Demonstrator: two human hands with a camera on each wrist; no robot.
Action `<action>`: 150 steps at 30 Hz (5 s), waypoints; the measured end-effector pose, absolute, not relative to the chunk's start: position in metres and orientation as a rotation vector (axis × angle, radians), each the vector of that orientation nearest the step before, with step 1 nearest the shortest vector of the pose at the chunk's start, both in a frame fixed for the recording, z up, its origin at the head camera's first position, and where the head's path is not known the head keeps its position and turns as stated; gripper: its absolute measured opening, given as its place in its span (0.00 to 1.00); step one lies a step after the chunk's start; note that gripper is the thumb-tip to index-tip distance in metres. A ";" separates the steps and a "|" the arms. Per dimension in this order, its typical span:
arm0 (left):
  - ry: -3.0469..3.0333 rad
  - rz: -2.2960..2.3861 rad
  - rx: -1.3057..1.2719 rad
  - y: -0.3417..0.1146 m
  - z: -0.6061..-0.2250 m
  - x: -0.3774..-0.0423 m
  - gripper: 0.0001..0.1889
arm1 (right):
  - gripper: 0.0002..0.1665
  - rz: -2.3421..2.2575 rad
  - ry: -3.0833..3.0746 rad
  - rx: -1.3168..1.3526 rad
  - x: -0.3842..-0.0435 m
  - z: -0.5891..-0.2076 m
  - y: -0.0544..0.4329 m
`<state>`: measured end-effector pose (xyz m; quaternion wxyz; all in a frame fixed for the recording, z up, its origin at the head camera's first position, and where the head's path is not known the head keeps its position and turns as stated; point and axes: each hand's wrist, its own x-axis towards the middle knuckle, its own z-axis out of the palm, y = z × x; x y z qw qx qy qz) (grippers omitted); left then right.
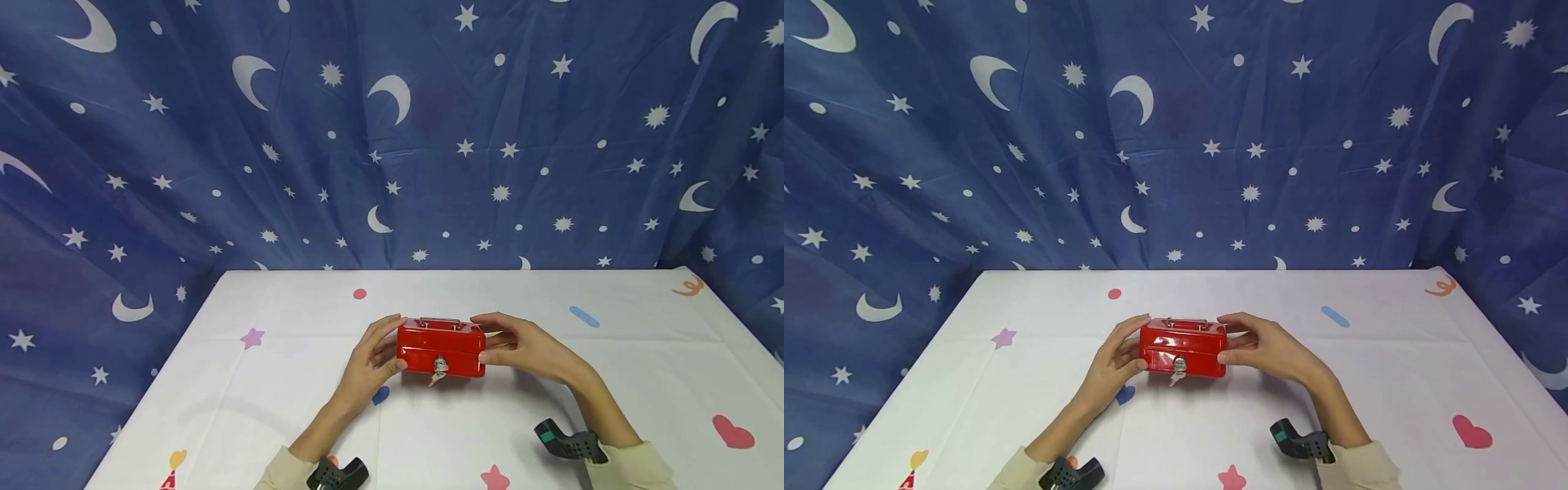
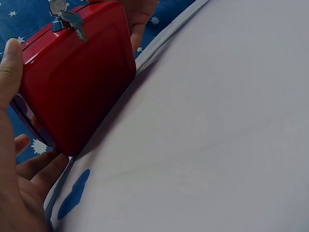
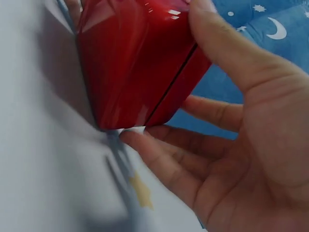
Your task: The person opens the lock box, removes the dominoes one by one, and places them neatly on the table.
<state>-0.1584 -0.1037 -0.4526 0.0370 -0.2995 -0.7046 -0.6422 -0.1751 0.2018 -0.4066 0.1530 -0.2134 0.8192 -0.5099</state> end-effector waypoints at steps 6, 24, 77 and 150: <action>-2.213 -2.043 -0.888 -0.103 -0.433 -0.147 0.33 | 0.37 -1.528 2.323 -0.584 -0.176 -0.411 0.200; -2.336 -1.909 -0.889 -0.103 -0.435 -0.148 0.40 | 0.42 -1.669 2.348 -0.604 -0.175 -0.427 0.199; -2.489 -1.767 -0.627 -0.096 -0.428 -0.146 0.45 | 0.53 -1.710 2.423 -0.586 -0.179 -0.459 0.193; -2.522 -1.857 -0.595 -0.101 -0.463 -0.166 0.51 | 0.30 -1.843 2.560 -0.253 -0.211 -0.421 0.172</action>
